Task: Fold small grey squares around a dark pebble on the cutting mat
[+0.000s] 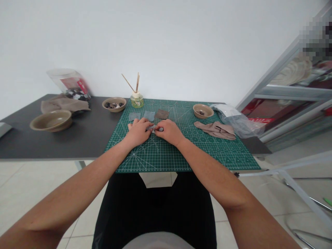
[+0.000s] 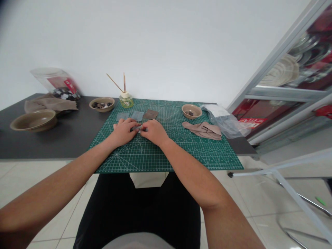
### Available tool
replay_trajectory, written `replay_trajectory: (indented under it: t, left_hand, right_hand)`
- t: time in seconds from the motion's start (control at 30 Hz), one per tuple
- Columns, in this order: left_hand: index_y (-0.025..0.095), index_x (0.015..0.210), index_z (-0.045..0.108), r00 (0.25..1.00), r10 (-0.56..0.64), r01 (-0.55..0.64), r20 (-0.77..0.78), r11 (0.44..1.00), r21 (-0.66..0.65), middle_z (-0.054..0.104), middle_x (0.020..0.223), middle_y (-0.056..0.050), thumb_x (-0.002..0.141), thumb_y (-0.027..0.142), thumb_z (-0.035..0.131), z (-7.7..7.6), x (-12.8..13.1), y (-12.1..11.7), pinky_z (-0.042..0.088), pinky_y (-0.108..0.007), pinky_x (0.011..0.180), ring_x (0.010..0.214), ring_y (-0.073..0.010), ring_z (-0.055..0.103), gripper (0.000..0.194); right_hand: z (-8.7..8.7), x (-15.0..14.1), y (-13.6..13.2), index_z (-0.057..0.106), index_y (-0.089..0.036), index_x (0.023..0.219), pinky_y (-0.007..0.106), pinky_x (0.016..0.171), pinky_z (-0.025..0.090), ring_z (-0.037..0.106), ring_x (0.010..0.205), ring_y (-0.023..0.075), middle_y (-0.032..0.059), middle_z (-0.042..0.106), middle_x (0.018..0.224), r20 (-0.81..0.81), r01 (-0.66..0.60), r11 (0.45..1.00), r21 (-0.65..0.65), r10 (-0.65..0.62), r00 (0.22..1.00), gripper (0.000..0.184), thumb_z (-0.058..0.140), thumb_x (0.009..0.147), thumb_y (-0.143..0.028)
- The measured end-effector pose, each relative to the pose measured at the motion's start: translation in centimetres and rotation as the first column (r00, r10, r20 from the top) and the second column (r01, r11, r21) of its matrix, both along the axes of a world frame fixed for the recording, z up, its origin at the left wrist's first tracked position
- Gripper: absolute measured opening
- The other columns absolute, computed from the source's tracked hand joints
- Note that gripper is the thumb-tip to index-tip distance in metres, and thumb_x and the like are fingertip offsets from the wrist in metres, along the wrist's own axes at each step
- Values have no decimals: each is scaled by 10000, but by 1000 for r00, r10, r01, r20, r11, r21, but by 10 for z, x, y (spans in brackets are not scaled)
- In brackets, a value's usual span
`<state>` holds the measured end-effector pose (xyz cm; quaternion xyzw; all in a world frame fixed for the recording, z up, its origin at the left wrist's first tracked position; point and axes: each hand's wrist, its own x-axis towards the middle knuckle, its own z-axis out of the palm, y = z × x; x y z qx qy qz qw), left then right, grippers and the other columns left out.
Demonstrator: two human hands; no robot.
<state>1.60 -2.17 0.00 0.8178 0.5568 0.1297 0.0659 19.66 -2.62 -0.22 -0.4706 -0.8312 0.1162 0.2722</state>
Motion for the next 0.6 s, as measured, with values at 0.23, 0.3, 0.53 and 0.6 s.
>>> replay_trajectory:
  t: [0.23,0.3,0.53,0.6]
  left_hand:
    - [292,1171,676,1000,-6,6,11,1000,-2,589,1314,-83,910,379,452,0,0,0,382,-496,882,1144,-351,472,355]
    - [293,1166,674,1000,-4,4,9,1000,-7,592,1322,-79,911,377,452,0,0,0,380,-488,883,1150,-348,473,348]
    - [268,1150,672,1000,-23,23,10,1000,-2,607,1337,-68,906,357,454,0,0,1,371,-503,885,1146,-352,470,339]
    - [263,1146,672,1000,-26,26,2,1000,2,607,1336,-66,907,354,448,0,0,0,373,-497,880,1137,-350,475,340]
  right_hand:
    - [1,0,3,774,-205,826,322,823,413,611,854,199,50,746,887,-6,20,999,-28,-20,1000,72,703,832,-216]
    - [2,0,4,776,-210,824,319,823,414,617,858,197,42,748,885,-8,9,1000,-30,-9,1000,68,709,826,-220]
    - [1,2,1,758,-203,757,317,806,417,602,819,191,33,725,822,-41,38,999,-20,-39,998,41,740,784,-228]
    - [1,2,2,760,-199,776,321,808,417,599,837,199,44,726,843,-30,73,997,-15,-73,997,44,726,795,-218]
